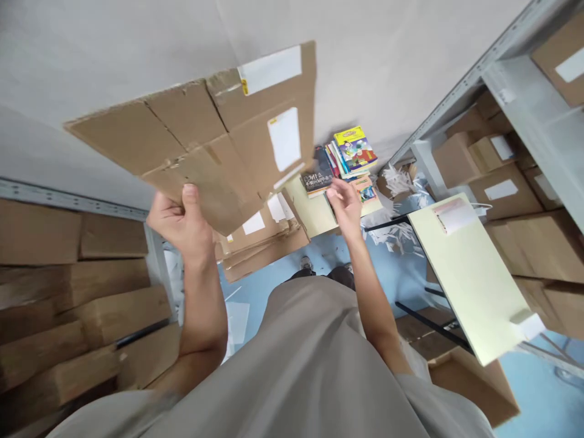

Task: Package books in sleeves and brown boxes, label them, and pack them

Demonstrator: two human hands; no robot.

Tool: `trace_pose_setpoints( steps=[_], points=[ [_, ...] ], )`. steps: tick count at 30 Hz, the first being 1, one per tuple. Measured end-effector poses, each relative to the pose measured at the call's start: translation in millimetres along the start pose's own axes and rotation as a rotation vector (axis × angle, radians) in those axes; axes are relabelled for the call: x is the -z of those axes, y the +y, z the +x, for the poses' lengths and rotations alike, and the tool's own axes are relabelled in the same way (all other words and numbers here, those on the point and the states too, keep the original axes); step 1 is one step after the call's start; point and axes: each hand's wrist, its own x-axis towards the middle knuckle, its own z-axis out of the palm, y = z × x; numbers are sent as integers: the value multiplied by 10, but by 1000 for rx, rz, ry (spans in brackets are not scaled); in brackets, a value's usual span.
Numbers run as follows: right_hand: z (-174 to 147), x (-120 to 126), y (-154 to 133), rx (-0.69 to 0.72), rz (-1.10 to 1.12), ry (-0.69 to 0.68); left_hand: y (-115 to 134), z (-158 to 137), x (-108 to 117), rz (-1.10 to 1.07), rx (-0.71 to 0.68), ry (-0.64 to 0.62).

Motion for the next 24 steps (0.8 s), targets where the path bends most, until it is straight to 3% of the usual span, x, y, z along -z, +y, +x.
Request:
trace_pose_setpoints(
  steps=[2,5,9,12,17,22,24],
  points=[
    [89,522,141,36,-86,184,-63,-66,-266,-159,128,-177],
    [-20,1409,282,31,-222,453,-207,-438,-761,-333,359,-466],
    [-638,2423,291,-54,-249,651,-234,-1130,-1371,-472,583,-872],
    [-1219,2904,263,-112,-141,720,-109,-1600,-1756,-498,621,-1084],
    [-1927,3508,359,-93,9,933,225,-2312,-2417,-446,576,-1294],
    [-2326,4247,482,-80,59,1068,654,-2996,-3127,-539,580,-1282],
    [-2458,4569,481,-89,77,1111,862,-3254,-3397,-590,542,-1343]
  ],
)
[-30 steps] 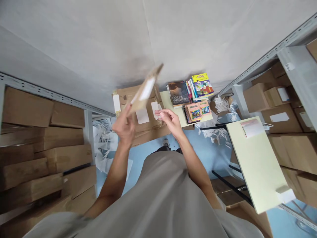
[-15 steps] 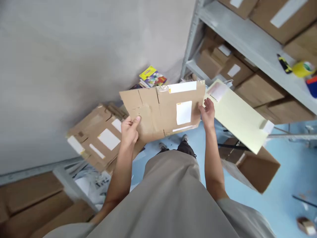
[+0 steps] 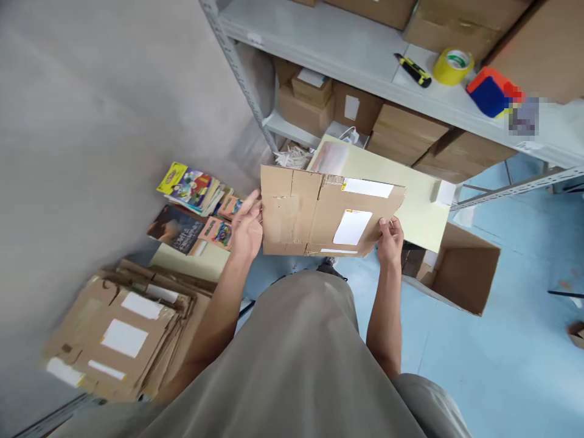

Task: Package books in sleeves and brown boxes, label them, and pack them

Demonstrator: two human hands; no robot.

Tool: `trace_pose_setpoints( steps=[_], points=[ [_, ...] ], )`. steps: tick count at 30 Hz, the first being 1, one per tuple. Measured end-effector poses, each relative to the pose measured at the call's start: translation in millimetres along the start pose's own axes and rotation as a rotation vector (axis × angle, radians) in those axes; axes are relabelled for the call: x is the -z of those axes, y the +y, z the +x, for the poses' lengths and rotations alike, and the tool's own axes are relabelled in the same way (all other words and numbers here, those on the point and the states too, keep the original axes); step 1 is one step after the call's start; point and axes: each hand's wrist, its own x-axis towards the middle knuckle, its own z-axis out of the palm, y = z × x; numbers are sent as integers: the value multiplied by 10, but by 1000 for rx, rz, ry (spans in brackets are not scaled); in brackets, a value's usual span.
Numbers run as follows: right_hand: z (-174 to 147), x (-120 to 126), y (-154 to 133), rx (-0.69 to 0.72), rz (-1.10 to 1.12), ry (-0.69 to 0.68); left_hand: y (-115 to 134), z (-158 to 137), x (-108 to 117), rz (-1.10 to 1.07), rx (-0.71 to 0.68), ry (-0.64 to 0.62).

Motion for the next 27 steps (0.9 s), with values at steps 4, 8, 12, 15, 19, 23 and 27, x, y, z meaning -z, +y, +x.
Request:
trace_pose_setpoints(
  steps=[4,8,12,15,19,23,27],
  points=[
    [428,479,-110,-31,19,50,-67,417,-730,68,-45,-166],
    [768,823,-175,-52,8,61,-167,757,-1339,114,-89,-220],
    [1016,987,-140,-54,24,113,-292,994,-1721,141,-95,-253],
    [1180,1033,-83,-71,29,164,-436,1187,-1884,156,-107,-253],
    [1418,1075,-49,-76,23,226,-706,1522,-2069,166,-109,-254],
    [1629,1140,-133,-55,-45,276,-972,1865,-2318,168,-17,-257],
    [1747,1191,-269,-57,-140,309,-1195,2183,-2535,217,65,-219]
  ],
)
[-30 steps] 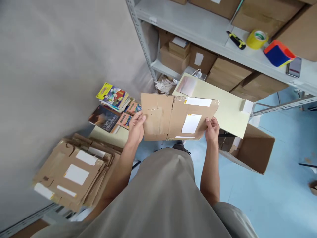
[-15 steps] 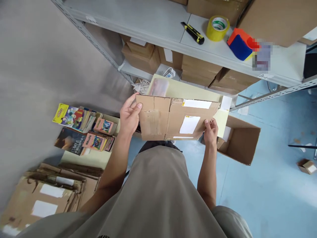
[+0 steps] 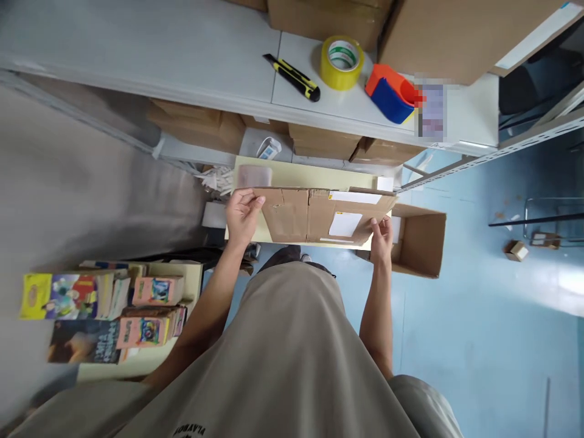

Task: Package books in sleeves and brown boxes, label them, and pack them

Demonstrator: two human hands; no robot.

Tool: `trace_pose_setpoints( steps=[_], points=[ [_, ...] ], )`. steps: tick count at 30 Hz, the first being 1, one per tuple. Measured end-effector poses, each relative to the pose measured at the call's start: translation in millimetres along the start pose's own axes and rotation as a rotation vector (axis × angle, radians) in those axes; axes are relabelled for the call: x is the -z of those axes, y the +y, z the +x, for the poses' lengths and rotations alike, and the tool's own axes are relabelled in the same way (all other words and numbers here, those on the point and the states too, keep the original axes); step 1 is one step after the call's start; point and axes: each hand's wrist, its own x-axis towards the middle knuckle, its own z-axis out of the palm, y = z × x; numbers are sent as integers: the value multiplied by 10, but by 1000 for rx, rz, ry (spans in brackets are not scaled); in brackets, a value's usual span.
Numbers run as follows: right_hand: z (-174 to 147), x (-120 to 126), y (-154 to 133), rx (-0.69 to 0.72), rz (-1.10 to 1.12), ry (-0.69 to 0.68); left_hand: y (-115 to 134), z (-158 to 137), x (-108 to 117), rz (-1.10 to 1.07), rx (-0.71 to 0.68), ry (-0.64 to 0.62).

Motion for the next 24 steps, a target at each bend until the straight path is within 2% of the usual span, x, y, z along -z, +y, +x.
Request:
trace_pose_setpoints(
  steps=[5,11,14,18,21,24],
  points=[
    [73,-70,-50,26,-164,-45,-119,337,-78,6,16,-11],
    [245,-157,53,-13,-234,-72,-127,488,-147,56,6,-53],
    [380,-169,60,-71,-194,-159,-142,454,-269,90,21,-53],
    [486,-166,59,-129,-151,-367,-212,294,-505,125,85,-60],
    [526,-67,126,-219,-111,-493,-316,140,-614,129,101,5],
    [615,72,236,-324,-56,-579,-442,-11,-604,123,150,93]
  ],
)
